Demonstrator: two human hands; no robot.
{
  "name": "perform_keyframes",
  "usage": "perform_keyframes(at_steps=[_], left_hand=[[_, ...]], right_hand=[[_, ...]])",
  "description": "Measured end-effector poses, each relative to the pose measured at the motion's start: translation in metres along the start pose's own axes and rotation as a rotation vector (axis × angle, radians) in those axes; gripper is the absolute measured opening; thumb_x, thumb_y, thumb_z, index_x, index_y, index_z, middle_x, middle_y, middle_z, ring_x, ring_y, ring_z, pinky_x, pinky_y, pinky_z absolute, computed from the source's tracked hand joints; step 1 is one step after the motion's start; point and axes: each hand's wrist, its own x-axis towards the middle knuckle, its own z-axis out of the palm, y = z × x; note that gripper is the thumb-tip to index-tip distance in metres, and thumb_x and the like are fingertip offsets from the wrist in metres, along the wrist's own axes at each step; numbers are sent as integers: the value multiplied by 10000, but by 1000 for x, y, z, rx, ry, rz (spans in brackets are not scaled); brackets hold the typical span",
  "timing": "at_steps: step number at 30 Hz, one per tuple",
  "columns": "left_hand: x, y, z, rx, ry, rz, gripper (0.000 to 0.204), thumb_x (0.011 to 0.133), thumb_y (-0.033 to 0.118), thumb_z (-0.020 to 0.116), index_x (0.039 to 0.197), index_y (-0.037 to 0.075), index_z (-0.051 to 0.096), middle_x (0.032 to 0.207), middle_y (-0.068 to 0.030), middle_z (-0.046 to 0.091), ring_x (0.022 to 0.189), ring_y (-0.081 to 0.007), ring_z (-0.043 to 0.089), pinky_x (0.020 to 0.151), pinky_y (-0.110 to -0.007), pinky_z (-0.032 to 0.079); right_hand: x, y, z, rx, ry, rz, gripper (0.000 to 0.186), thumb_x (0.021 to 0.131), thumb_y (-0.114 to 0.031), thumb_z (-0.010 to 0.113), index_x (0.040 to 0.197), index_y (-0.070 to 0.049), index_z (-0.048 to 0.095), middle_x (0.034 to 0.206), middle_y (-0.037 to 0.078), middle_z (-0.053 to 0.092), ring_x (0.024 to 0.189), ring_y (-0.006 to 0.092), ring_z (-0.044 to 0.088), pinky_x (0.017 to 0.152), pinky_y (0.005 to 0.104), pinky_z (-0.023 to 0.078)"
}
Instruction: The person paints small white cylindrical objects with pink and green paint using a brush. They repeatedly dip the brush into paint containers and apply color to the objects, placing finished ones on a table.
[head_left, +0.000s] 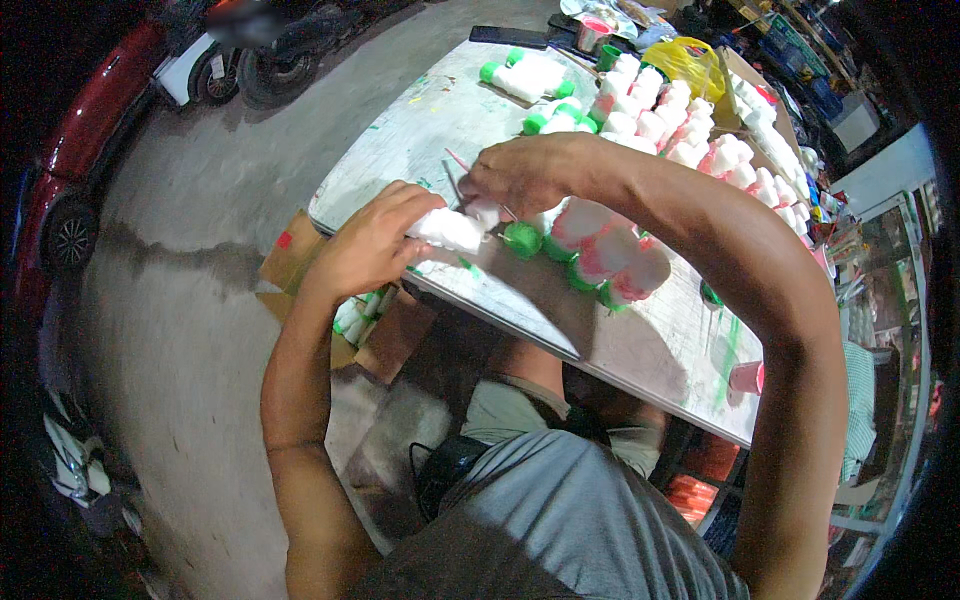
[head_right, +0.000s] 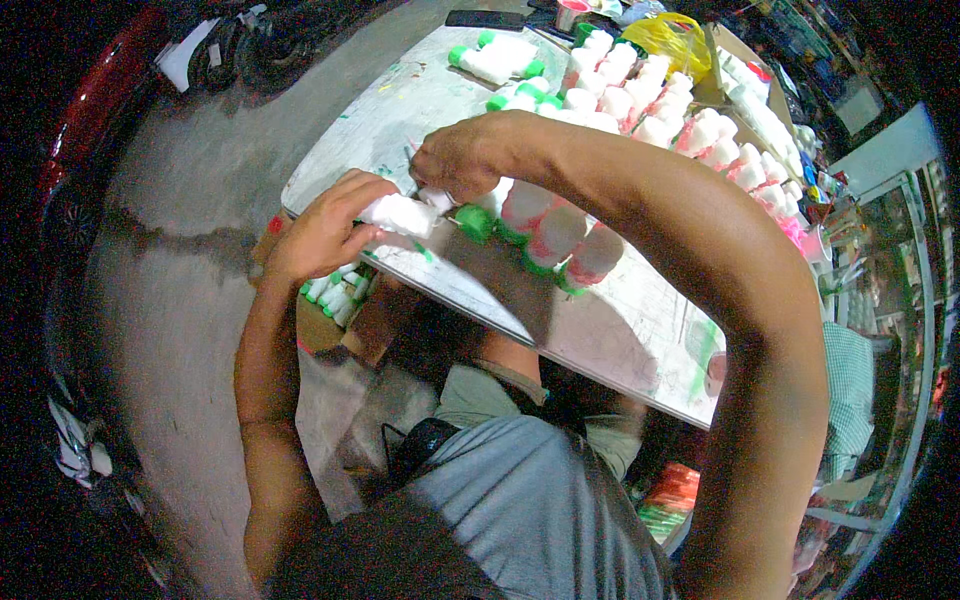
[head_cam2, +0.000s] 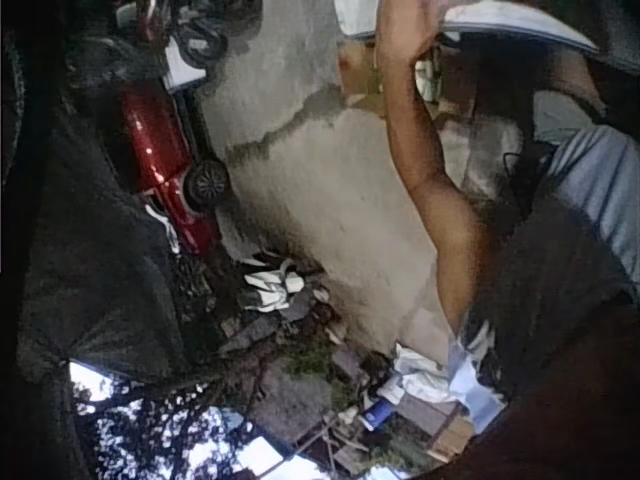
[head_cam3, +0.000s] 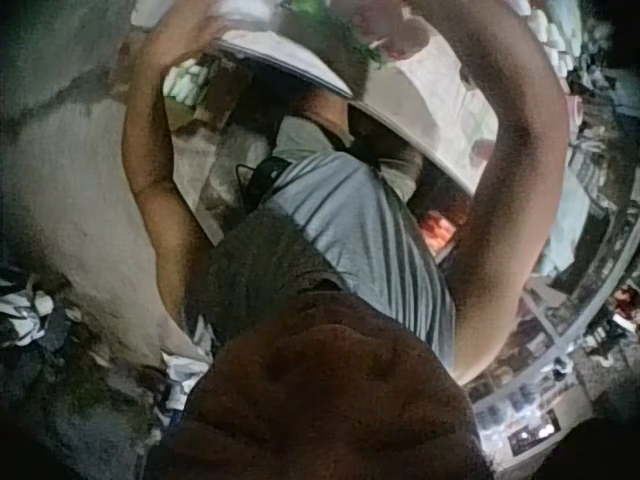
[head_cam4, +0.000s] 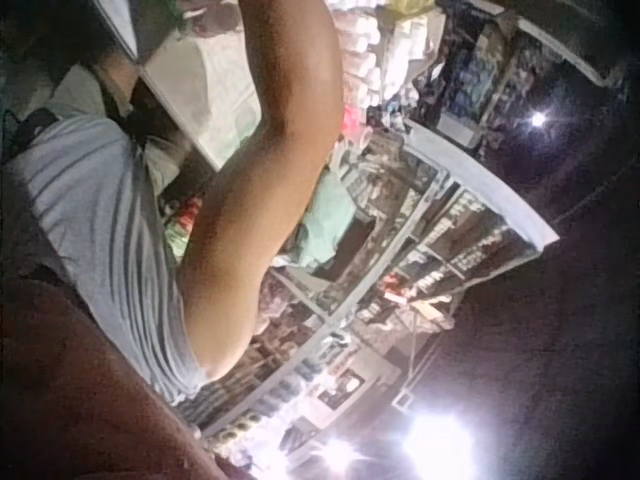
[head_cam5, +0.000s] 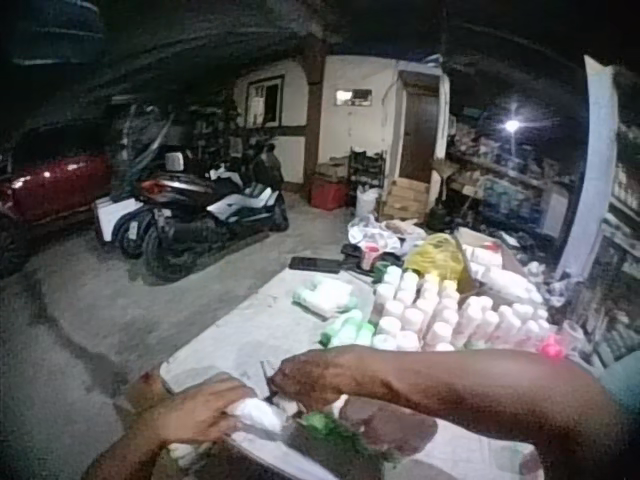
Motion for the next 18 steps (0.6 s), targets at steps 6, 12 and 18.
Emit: perform_keyframes(at_steps=[6,12,18], left_hand=[[-3,57,-30,-141,426,-162,533,814,89,746,1308,-27,584,1228,-169,662,1132,-288,648,1011,-392,493],[-8,198,34,-736,288,-99,759,826,225,791,1419,-95,443,1188,-243,672,1077,-312,690,922,-397,551],[61,256,154,-382,37,29,789,889,170,666,1492,-147,267,1254,-367,516,1104,-530,575,964,-511,499]], right_hand=[[-65,-1,-38,60,629,-63,412,887,-133,720,1242,30,592,1043,272,694,993,431,679,855,476,544],[-238,-99,-64,193,869,266,406,992,-225,635,1273,43,515,888,228,670,834,344,672,728,493,523],[-310,-116,73,177,1165,711,454,973,-144,667,1374,18,530,1063,238,684,951,306,669,833,404,532]])
